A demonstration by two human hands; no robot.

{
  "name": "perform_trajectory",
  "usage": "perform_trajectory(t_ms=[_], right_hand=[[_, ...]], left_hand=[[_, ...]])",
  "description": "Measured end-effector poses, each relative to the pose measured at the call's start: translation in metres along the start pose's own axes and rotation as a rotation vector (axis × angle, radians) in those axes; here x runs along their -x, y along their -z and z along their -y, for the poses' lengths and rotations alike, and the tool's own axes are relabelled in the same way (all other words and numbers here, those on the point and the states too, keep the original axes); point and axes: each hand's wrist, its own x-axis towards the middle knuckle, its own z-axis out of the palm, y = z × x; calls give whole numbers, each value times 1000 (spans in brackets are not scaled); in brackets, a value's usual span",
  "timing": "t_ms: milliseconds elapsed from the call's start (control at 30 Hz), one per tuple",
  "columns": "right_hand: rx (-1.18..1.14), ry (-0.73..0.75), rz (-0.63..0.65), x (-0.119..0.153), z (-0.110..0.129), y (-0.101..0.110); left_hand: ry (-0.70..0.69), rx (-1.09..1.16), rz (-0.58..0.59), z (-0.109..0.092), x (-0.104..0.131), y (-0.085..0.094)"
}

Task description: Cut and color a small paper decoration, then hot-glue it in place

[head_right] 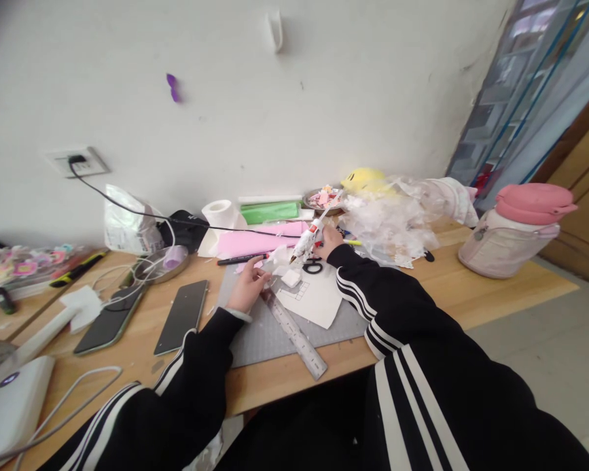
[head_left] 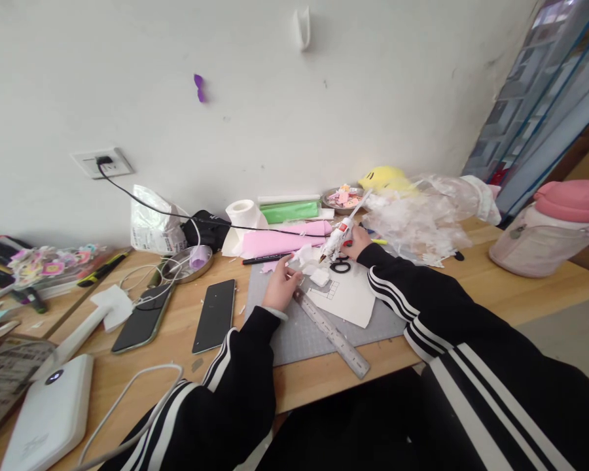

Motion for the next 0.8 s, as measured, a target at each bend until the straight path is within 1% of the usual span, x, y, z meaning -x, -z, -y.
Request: perform_trajectory(t_ms=[167,267,367,533,633,700,800], right_hand=[[10,-1,-1,0,-1,-2],[18,2,10,0,-3,-3],[26,14,10,0,-5,-3],[31,47,-26,0,-6,-4],[26,85,-55,0,-5,-5],[20,116,-75,0,-4,-7],[6,158,-104,0,-5,-11]], left_hand=[[14,-144,58,0,-8,1],[29,-227,43,0,-11,4],[67,-307,-57,0,-15,17],[186,-425,-303,2,-19,62],[258,-492,-413,5,-17,84],[295,-535,-448,5,-15,92],[318,-594,-430,3,-14,93]])
